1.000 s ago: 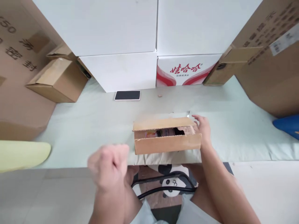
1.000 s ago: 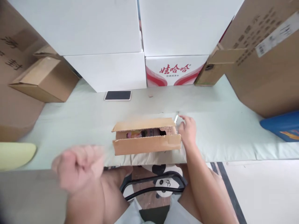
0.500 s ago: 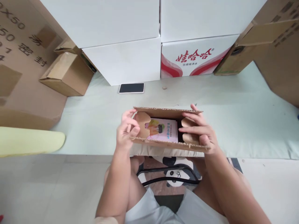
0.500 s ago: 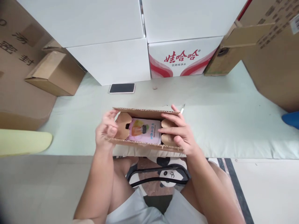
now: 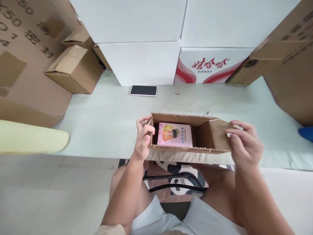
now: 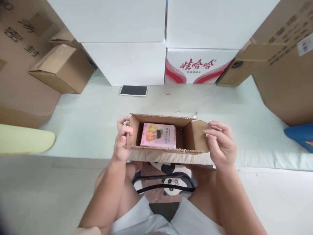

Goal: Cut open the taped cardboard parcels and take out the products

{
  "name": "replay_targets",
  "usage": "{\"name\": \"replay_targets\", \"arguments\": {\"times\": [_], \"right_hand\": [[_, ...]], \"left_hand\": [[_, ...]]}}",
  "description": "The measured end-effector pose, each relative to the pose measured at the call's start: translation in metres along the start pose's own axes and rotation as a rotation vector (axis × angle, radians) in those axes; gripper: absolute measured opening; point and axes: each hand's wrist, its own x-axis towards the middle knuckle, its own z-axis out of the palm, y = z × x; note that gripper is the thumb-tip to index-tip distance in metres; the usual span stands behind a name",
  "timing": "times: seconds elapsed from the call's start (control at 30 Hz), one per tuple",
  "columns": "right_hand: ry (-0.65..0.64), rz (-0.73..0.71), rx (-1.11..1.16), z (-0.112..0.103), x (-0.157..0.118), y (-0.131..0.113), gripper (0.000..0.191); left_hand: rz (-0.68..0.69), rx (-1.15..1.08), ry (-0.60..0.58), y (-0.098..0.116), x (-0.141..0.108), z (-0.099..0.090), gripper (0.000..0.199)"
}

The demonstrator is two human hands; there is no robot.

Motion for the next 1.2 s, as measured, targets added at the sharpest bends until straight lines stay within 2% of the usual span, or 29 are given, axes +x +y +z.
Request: {"name": "replay_targets", "arguments": {"times": [0.1,0.2,0.27,0.33,0.4,0.5,0.6,0.67,0.73,0.87,0.93,1.03,1.2], "right_hand": [[-0.131,-0.110,-0.140,-0.028,0.015,-0.022,0.009],[-0.317,-0.214,-0.115,-0.049,0.036,-0.074,0.020],[-0.383,-0.238,-0.135,-0.051,0.052,-0.115,0.022],[-0.552,-0.214,-0.193,-0.039,0.066,-0.148,0.020],[-0.813,-0.128,-0.318,-0.013,0.077,-0.166,0.023],[-1.190,0.086,-0.586,0.036,0.087,-0.163,0.029],[-1.388,0.256,-0.691,0.073,0.092,-0.143,0.020],[-1.407,0.320,-0.647,0.083,0.092,-0.131,0.014],[-1.379,0.425,-0.587,0.084,0.091,-0.124,0.016],[-1.128,0.896,-0.226,0.076,0.085,-0.123,0.017],[-0.981,1.061,-0.068,0.073,0.082,-0.126,0.016],[-0.864,1.167,-0.070,0.076,0.079,-0.128,0.015],[-0.942,1.174,-0.215,0.090,0.079,-0.122,0.009]], "left_hand": [[0.003,0.008,-0.037,0.006,0.000,-0.001,0.055],[0.012,-0.011,-0.084,0.012,0.002,-0.002,0.056],[0.031,-0.054,-0.088,0.013,0.002,-0.002,0.054],[0.036,-0.084,-0.084,0.013,0.002,-0.001,0.054],[0.027,-0.092,-0.079,0.012,0.001,0.001,0.055],[0.029,-0.090,-0.063,0.012,0.000,0.004,0.048],[0.054,-0.106,-0.028,0.013,-0.001,0.008,0.034],[0.063,-0.122,-0.011,0.013,-0.002,0.009,0.025],[0.050,-0.123,-0.021,0.014,-0.002,0.010,0.018],[0.018,-0.108,-0.050,0.016,-0.004,0.011,0.012],[0.019,-0.104,-0.033,0.016,-0.005,0.012,0.011],[0.037,-0.106,-0.008,0.015,-0.006,0.015,0.010],[0.053,-0.130,0.016,0.011,-0.006,0.021,0.012]]}}
